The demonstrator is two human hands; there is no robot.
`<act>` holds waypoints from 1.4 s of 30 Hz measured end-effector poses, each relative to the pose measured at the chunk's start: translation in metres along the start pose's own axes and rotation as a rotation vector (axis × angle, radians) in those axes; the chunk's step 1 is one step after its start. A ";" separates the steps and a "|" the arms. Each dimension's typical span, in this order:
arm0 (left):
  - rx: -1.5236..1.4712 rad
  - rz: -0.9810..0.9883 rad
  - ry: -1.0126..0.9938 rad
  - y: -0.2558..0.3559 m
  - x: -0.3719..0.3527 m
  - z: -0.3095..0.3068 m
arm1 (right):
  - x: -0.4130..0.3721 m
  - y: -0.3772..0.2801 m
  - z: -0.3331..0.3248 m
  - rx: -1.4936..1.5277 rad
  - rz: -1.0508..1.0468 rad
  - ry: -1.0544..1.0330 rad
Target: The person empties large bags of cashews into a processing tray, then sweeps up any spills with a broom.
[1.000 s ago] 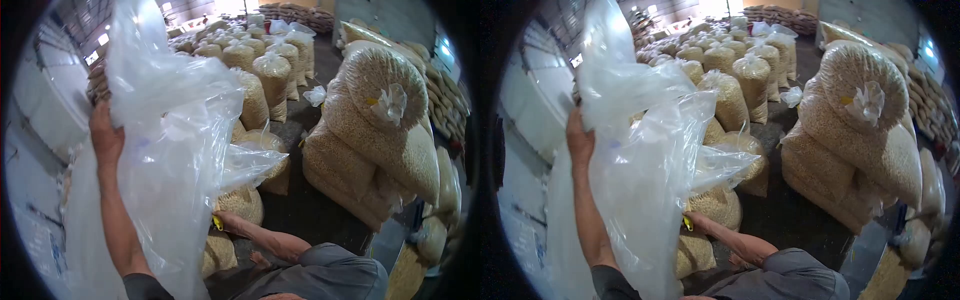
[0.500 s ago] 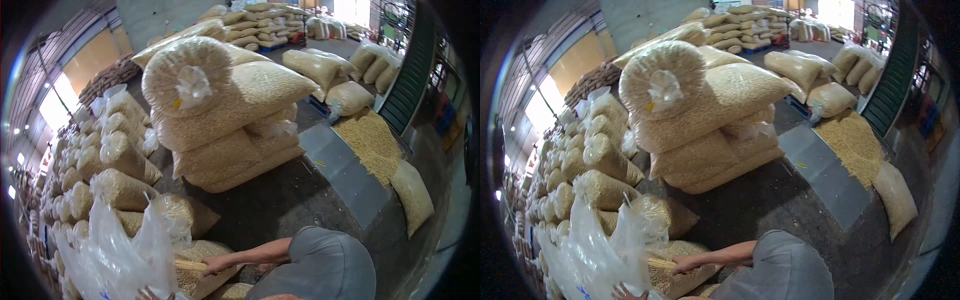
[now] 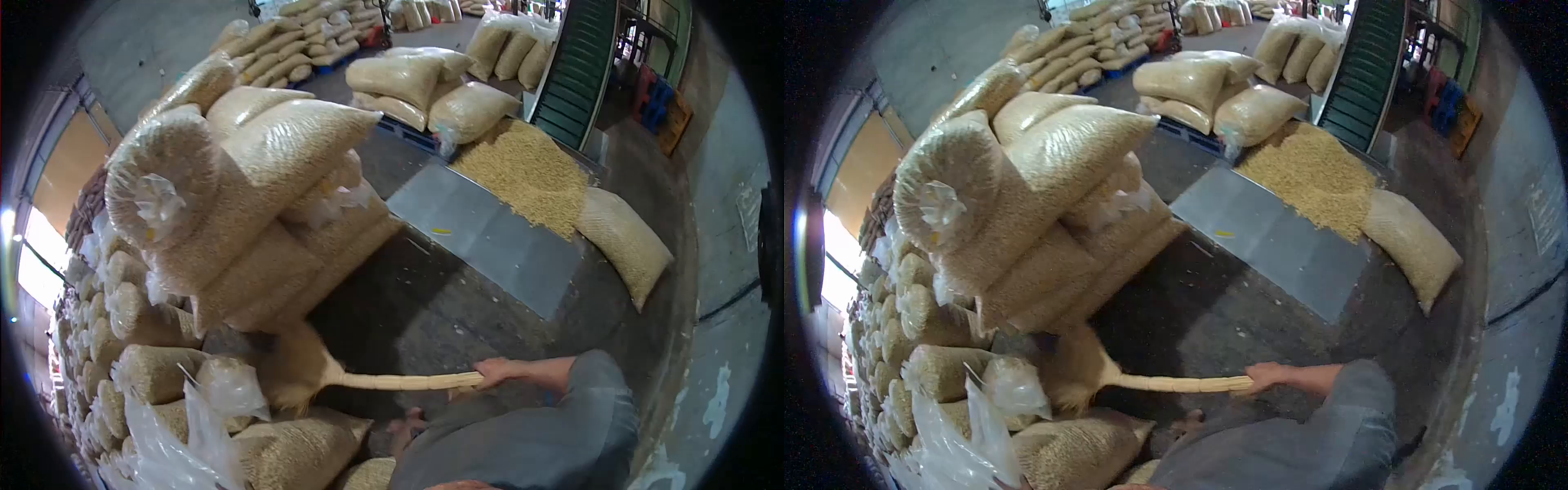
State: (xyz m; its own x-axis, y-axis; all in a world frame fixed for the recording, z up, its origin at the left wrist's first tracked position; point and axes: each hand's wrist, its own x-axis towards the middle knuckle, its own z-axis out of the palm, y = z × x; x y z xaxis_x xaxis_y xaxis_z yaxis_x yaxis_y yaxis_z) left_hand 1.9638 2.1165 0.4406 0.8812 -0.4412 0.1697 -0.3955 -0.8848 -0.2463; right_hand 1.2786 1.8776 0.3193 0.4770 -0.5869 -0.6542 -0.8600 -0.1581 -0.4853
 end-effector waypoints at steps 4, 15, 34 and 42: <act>-0.287 0.240 0.418 0.094 0.011 0.085 | -0.025 0.011 0.021 0.331 0.228 -0.079; -0.733 0.710 -0.029 0.381 -0.117 -0.110 | -0.065 0.068 0.049 0.784 0.545 0.186; -0.472 1.405 0.689 0.979 0.210 -0.303 | 0.159 -0.062 -0.183 2.357 -0.044 0.670; -0.458 1.299 0.552 0.996 0.171 -0.310 | 0.360 0.061 -0.176 2.170 0.508 0.537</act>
State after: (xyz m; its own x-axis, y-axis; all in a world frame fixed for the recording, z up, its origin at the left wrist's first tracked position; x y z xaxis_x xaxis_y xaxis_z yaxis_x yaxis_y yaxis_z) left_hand 1.6402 1.1137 0.5206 -0.3102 -0.8482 0.4293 -0.9478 0.2411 -0.2086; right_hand 1.3656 1.5163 0.1561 -0.0335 -0.4329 -0.9008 0.7305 0.6045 -0.3177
